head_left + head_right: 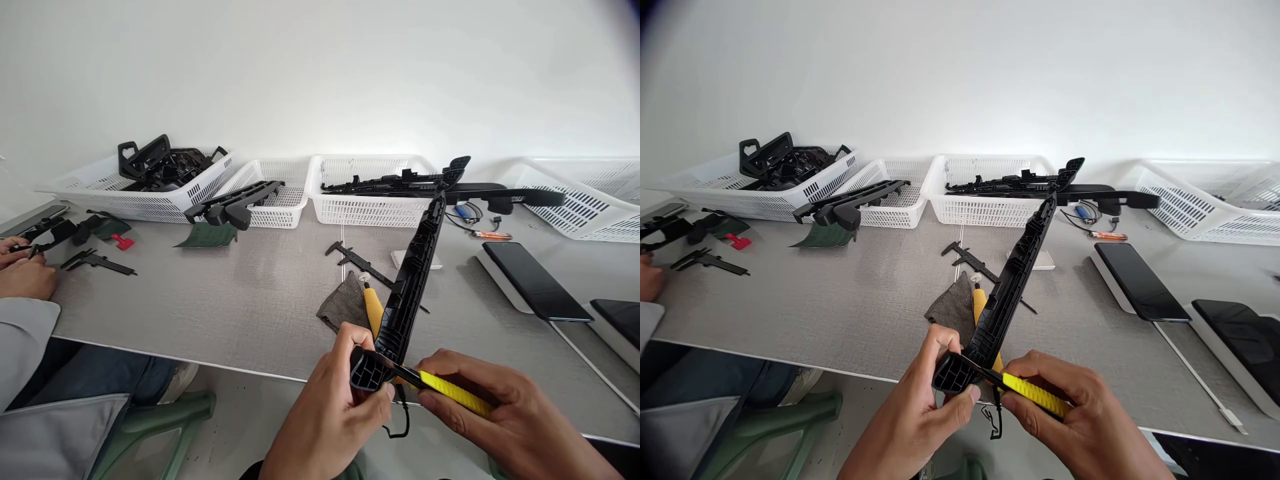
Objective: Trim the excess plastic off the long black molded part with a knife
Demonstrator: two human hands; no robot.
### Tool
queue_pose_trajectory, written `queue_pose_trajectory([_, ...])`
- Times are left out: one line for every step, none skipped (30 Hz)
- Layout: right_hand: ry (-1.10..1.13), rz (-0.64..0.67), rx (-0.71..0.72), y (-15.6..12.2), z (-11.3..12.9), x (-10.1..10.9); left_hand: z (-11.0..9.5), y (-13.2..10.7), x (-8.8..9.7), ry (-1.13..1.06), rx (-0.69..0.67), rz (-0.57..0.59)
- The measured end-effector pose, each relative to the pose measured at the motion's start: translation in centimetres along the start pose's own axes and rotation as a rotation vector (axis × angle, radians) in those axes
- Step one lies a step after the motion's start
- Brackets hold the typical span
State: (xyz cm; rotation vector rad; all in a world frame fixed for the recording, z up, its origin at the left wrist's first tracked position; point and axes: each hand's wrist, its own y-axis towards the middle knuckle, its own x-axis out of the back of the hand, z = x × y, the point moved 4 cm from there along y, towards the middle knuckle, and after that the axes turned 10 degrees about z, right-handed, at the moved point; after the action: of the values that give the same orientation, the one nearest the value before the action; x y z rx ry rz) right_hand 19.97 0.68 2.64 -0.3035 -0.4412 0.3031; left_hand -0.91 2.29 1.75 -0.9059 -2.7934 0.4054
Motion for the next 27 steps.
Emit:
queue_pose_trajectory([0.008, 0.003, 0.001, 0.0, -0.1, 0.0, 0.0, 0.0, 0.0, -0.002, -0.006, 0.006])
queue_pose_trajectory([0.016, 0.007, 0.001, 0.1, -0.1, -0.1, 0.0, 0.0, 0.1, -0.005, -0.008, 0.008])
queue_pose_trajectory([0.025, 0.012, 0.0, 0.1, -0.2, -0.1, 0.1, 0.0, 0.1, -0.008, -0.006, 0.009])
queue_pose_trajectory([0.033, 0.019, -0.003, 0.2, -0.3, -0.2, 0.1, 0.0, 0.1, -0.013, 0.001, 0.01])
queue_pose_trajectory([0.041, 0.029, -0.008, 0.3, -0.5, -0.3, 0.2, 0.0, 0.1, -0.019, 0.009, 0.01])
queue_pose_trajectory([0.048, 0.041, -0.011, 0.5, -0.6, -0.4, 0.3, 0.0, 0.1, -0.023, 0.016, 0.012])
queue_pose_trajectory([0.052, 0.054, -0.013, 0.6, -0.8, -0.4, 0.4, 0.0, 0.2, -0.023, 0.022, 0.011])
queue_pose_trajectory([0.052, 0.066, -0.013, 0.8, -0.9, -0.5, 0.4, 0.0, 0.2, -0.021, 0.024, 0.011])
queue_pose_trajectory([0.048, 0.075, -0.014, 0.9, -1.1, -0.6, 0.5, 0.1, 0.3, -0.016, 0.024, 0.013])
queue_pose_trajectory([0.045, 0.084, -0.015, 1.0, -1.2, -0.6, 0.5, 0.1, 0.4, -0.008, 0.023, 0.01])
queue_pose_trajectory([0.046, 0.091, -0.017, 1.1, -1.2, -0.7, 0.5, 0.2, 0.5, 0.001, 0.018, 0.011])
queue_pose_trajectory([0.051, 0.097, -0.018, 1.2, -1.3, -0.8, 0.5, 0.2, 0.5, 0.005, 0.014, 0.014])
queue_pose_trajectory([0.058, 0.102, -0.017, 1.3, -1.3, -0.8, 0.5, 0.3, 0.6, 0.003, 0.01, 0.019])
queue_pose_trajectory([0.065, 0.103, -0.016, 1.3, -1.3, -0.8, 0.6, 0.3, 0.6, -0.005, 0.009, 0.022])
queue_pose_trajectory([0.071, 0.1, -0.015, 1.3, -1.3, -0.9, 0.6, 0.3, 0.7, -0.018, 0.011, 0.023])
queue_pose_trajectory([0.076, 0.093, -0.016, 1.4, -1.2, -0.8, 0.6, 0.3, 0.7, -0.035, 0.015, 0.022])
queue_pose_trajectory([0.08, 0.084, -0.019, 1.4, -1.2, -0.8, 0.6, 0.3, 0.7, -0.048, 0.017, 0.018])
queue_pose_trajectory([0.087, 0.079, -0.023, 1.4, -1.1, -0.8, 0.6, 0.4, 0.8, -0.054, 0.019, 0.009])
queue_pose_trajectory([0.094, 0.077, -0.028, 1.4, -1.1, -0.8, 0.6, 0.4, 0.8, -0.054, 0.016, 0.003])
queue_pose_trajectory([0.099, 0.078, -0.032, 1.4, -1.0, -0.8, 0.5, 0.5, 0.8, -0.051, 0.012, -0.002])
queue_pose_trajectory([0.099, 0.08, -0.036, 1.5, -1.0, -0.7, 0.5, 0.5, 0.8, -0.049, 0.008, 0.0])
queue_pose_trajectory([0.094, 0.084, -0.036, 1.5, -0.9, -0.7, 0.5, 0.6, 0.8, -0.05, 0.004, 0.002])
queue_pose_trajectory([0.083, 0.094, -0.031, 1.5, -0.8, -0.7, 0.5, 0.6, 0.8, -0.053, 0.005, 0.007])
queue_pose_trajectory([0.07, 0.103, -0.024, 1.5, -0.8, -0.7, 0.5, 0.6, 0.8, -0.057, 0.008, 0.011])
queue_pose_trajectory([0.059, 0.107, -0.017, 1.5, -0.6, -0.7, 0.5, 0.6, 0.8, -0.057, 0.012, 0.012])
queue_pose_trajectory([0.052, 0.105, -0.012, 1.5, -0.5, -0.7, 0.5, 0.6, 0.8, -0.053, 0.02, 0.015])
queue_pose_trajectory([0.048, 0.095, -0.011, 1.5, -0.4, -0.7, 0.5, 0.6, 0.8, -0.046, 0.031, 0.017])
